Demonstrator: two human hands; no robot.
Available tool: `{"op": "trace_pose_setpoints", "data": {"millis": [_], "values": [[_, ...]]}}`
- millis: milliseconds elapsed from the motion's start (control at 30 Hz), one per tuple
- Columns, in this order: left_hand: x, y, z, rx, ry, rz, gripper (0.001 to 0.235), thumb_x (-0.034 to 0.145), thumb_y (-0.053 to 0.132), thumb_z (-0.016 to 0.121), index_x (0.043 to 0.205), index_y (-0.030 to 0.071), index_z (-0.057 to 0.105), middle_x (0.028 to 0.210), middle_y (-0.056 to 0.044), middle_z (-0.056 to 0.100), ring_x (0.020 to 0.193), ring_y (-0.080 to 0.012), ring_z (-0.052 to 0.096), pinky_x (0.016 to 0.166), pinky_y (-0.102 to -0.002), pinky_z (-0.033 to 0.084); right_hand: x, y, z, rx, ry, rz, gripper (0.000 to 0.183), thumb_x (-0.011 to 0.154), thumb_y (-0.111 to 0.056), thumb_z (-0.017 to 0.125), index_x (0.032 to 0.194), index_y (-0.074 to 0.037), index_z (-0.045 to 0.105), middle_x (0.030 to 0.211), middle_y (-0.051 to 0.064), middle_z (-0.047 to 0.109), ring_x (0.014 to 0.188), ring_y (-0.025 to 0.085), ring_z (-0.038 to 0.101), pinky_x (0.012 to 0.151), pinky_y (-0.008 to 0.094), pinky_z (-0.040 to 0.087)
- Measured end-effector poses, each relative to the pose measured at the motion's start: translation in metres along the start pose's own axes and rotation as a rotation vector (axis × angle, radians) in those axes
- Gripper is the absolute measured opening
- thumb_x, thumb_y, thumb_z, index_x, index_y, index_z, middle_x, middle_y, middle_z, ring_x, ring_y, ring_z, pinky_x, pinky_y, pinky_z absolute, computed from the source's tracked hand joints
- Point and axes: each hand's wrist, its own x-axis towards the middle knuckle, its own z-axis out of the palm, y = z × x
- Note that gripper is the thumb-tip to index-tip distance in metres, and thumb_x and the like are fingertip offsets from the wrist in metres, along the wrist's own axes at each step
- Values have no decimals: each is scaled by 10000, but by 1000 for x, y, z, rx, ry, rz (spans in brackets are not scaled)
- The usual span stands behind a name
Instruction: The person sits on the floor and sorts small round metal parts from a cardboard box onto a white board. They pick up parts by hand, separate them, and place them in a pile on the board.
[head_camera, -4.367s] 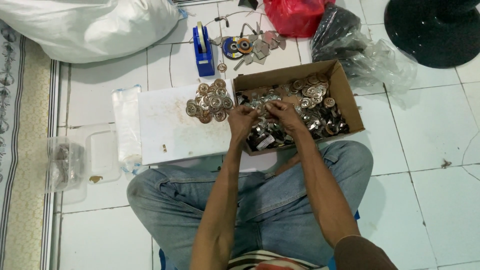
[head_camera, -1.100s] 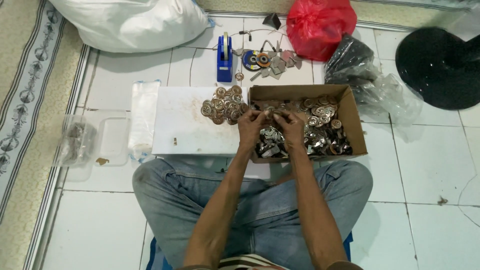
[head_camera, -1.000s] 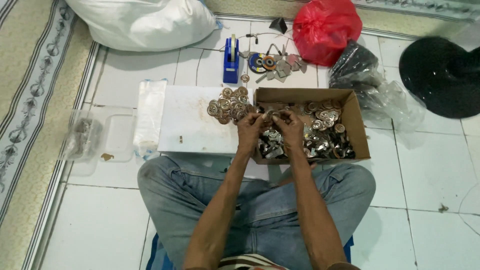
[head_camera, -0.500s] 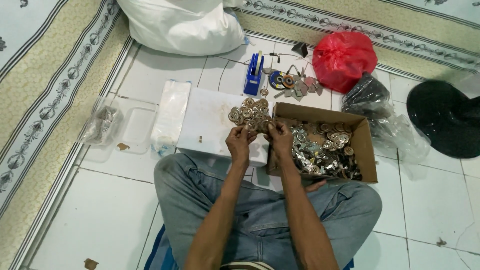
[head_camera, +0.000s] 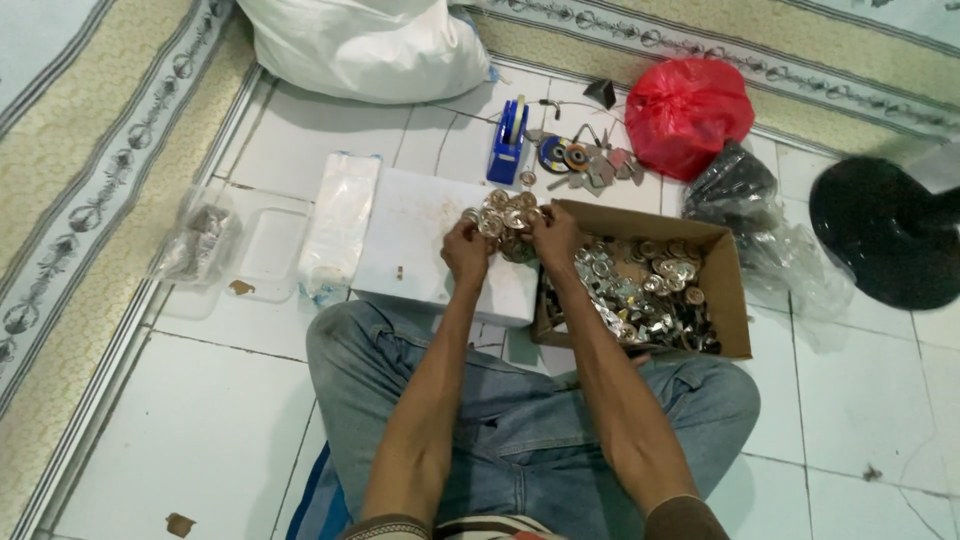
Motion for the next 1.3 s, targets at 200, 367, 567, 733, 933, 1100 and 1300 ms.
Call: {"op": "trace_pose_setpoints", "data": {"millis": [200,367,567,733,933,1100,1300], "values": [[-37,51,-43,-93,-38,28,347,854,163,717,1190,80,721,1012,-178,759,965,-339,742,860,-487,594,-2,12,1,-109,-25,6,456,924,-99,686,1369,-23,626,1151,259,722,921,339,763,698,446,667],[-37,33,-37,68,-123,288,341,855,62,733,1196,76,719,1034,-216,694,1053,-423,690,940,-527,554,-24,-18,1,-276,7,-205,401,845,-82,766,1231,3,699,1072,250,724,1009,421,712,878,501,588],[-25,6,-30,149,-134,494,415,830,86,738,1240,53,687,1073,-221,618,1085,-470,627,991,-556,490,-22,40,-3,457,-226,-230,287,957,-190,702,1205,-49,670,1078,164,718,959,297,723,845,366,578],[-17,-7,-24,125,-96,622,406,855,113,720,1253,43,672,1065,-224,592,1059,-489,612,953,-555,495,-16,47,3,-68,-118,-437,260,1024,-177,622,1219,-9,658,1133,273,679,1001,476,667,816,520,575],[-16,-7,-28,44,-102,686,421,877,201,620,1251,13,667,1021,-231,607,1003,-482,629,905,-551,517,-6,62,9,-423,-77,-610,368,1024,-239,557,1345,-98,669,1237,149,693,1133,350,690,933,396,580],[-31,14,-37,80,-120,547,321,837,8,673,1153,62,697,1015,-157,663,1023,-412,672,943,-497,529,10,105,12,-333,-120,-563,314,968,-211,697,1262,-106,730,1180,130,724,1098,359,703,969,429,557],[-30,12,-42,-2,-95,497,329,846,-24,663,1162,59,706,1016,-156,673,1022,-382,685,942,-459,549,2,75,-4,-320,-103,-510,311,962,-163,687,1255,-62,709,1185,162,703,1119,384,677,989,483,523]]}}
